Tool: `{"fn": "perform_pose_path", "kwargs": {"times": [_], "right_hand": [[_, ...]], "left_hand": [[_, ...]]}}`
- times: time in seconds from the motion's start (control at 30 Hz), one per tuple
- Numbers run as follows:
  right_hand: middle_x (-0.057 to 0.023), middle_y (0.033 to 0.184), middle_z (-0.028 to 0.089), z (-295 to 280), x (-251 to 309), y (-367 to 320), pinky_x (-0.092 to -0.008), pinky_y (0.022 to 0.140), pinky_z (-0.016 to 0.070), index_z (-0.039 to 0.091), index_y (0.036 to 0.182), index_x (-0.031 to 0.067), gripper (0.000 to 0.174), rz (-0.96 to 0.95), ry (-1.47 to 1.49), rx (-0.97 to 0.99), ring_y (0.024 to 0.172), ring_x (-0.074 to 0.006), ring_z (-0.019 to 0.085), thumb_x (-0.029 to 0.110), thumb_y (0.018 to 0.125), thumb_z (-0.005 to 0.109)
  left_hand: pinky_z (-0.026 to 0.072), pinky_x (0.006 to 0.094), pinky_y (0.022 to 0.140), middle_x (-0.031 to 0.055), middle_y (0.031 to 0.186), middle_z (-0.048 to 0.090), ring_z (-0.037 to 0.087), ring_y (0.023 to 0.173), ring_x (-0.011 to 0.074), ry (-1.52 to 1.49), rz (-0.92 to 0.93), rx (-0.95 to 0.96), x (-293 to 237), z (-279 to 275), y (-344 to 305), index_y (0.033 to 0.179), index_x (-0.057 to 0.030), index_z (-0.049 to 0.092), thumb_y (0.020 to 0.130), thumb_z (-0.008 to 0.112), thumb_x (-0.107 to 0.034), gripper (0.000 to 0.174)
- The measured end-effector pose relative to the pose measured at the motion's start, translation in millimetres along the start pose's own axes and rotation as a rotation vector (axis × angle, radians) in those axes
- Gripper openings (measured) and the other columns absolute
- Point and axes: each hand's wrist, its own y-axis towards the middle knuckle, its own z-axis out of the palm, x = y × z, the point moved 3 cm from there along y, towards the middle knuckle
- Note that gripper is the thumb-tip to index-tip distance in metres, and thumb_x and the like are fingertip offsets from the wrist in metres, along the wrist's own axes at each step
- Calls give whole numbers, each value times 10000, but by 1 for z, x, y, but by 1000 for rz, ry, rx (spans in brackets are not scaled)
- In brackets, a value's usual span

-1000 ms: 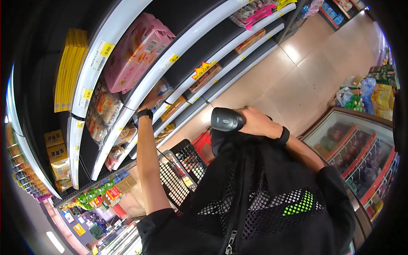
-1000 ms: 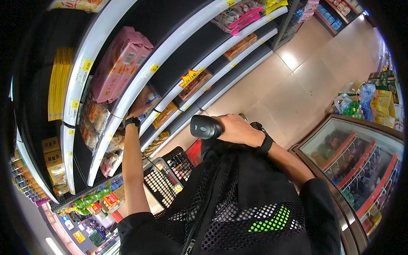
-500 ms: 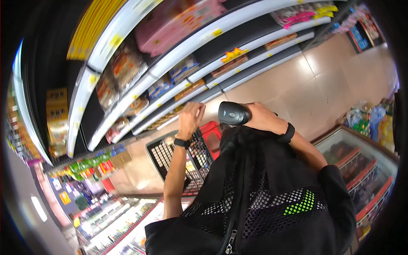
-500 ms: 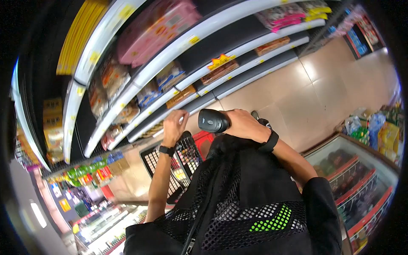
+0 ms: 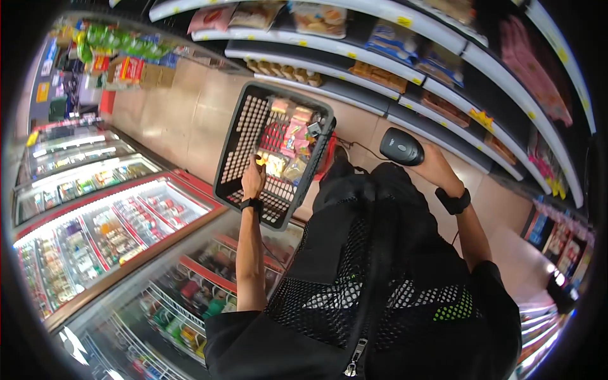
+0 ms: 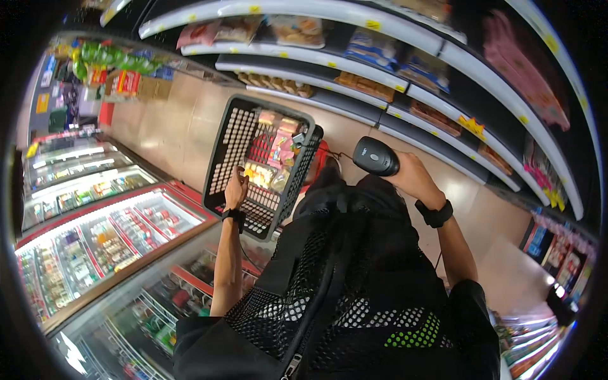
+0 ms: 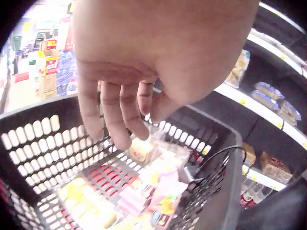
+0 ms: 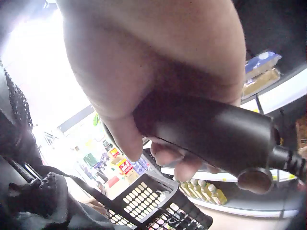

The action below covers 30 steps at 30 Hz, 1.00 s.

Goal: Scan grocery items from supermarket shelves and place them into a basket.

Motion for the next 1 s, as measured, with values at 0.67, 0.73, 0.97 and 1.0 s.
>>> {"fn": "perform_pose_path", "kwargs": {"times": [0.67, 0.73, 0.97, 1.0], "right_hand": [[-226, 910, 680, 18, 61, 1, -387, 759, 509, 652, 1047, -8, 351, 411, -345, 103, 850, -384, 660, 128, 739, 751], [-226, 907, 681, 19, 61, -4, -390, 759, 510, 650, 1050, -12, 355, 471, -331, 92, 847, -376, 666, 128, 739, 751], [-183, 860, 694, 27, 63, -12, -344, 732, 512, 645, 980, -47, 284, 470, -290, 22, 754, -233, 668, 90, 758, 756], [-188, 878, 695, 28, 64, -11, -346, 741, 512, 645, 991, -45, 298, 476, -281, 28, 774, -253, 677, 87, 751, 761]], "left_hand": [[358, 521, 1070, 176, 1476, 339, 353, 1351, 370, 168, -280, 570, 62, 229, 18, 1453, -121, 296, 632, 778, -624, 1077], [371, 537, 1045, 158, 1388, 414, 391, 1313, 364, 255, -327, 639, 57, 233, 12, 1412, -130, 355, 635, 785, -620, 1014], [514, 454, 858, 163, 1068, 665, 642, 1016, 348, 156, -338, 658, 70, 239, 30, 1306, -102, 456, 723, 804, -429, 753], [515, 462, 843, 178, 1047, 675, 649, 991, 362, 134, -249, 658, 72, 234, 31, 1270, -101, 470, 737, 795, -378, 683]]}}
